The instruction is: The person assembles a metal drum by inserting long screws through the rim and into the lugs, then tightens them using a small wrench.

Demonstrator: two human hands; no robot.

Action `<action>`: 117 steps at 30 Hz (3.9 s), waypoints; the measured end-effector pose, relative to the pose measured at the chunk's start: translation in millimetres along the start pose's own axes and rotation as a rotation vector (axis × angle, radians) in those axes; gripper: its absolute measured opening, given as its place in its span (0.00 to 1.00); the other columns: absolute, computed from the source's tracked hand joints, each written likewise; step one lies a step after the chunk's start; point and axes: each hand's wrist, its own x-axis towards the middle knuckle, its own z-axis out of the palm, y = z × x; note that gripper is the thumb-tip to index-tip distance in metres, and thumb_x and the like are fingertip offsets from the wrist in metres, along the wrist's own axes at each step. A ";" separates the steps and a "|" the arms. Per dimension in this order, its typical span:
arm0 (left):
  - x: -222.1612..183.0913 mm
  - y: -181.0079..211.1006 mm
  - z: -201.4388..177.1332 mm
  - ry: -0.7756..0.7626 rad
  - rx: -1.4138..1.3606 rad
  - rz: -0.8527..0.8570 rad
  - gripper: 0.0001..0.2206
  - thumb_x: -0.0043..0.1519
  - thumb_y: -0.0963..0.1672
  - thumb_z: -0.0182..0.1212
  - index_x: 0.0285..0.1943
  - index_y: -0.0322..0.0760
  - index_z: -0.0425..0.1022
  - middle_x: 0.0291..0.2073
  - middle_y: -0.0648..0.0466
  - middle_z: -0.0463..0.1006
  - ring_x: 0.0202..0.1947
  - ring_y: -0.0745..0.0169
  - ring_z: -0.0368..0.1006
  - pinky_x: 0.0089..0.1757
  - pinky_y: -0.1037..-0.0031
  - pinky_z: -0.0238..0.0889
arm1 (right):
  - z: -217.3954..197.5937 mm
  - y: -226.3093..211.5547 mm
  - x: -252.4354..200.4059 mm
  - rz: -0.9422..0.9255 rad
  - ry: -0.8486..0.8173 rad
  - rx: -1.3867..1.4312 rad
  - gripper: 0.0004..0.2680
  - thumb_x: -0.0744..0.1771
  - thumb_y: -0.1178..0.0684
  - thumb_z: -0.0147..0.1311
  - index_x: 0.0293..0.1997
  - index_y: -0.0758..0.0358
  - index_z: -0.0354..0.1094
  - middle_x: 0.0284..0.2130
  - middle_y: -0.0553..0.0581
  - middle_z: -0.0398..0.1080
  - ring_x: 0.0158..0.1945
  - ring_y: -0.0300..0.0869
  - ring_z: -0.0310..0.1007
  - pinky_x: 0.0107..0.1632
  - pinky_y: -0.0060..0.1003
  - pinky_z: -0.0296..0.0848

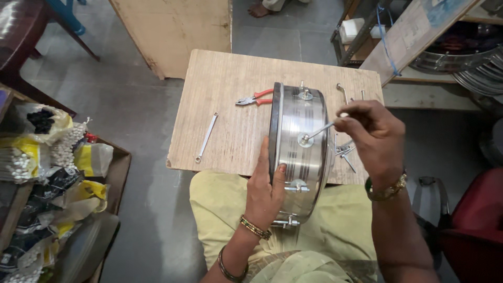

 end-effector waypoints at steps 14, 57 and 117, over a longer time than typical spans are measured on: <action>-0.1 4.4 2.0 -0.009 0.011 -0.013 0.29 0.69 0.43 0.52 0.79 0.33 0.49 0.68 0.30 0.67 0.65 0.31 0.68 0.57 0.58 0.66 | 21.0 38.9 -33.5 -0.235 0.056 -0.336 0.04 0.64 0.62 0.64 0.40 0.62 0.76 0.45 0.57 0.72 0.47 0.41 0.74 0.47 0.34 0.75; 2.2 23.0 17.2 0.018 0.232 0.183 0.30 0.65 0.36 0.47 0.78 0.20 0.47 0.77 0.28 0.48 0.75 0.25 0.52 0.69 0.55 0.49 | 30.8 31.9 -42.1 -0.288 0.047 -0.489 0.08 0.67 0.55 0.59 0.48 0.64 0.70 0.57 0.59 0.71 0.62 0.51 0.69 0.65 0.46 0.62; 8.9 42.7 47.9 -0.110 0.360 0.227 0.30 0.66 0.40 0.51 0.79 0.29 0.50 0.78 0.36 0.51 0.69 0.35 0.63 0.57 0.57 0.66 | -13.7 55.4 -55.1 -0.267 0.154 -0.373 0.06 0.68 0.60 0.58 0.48 0.66 0.70 0.62 0.64 0.67 0.66 0.53 0.66 0.68 0.46 0.65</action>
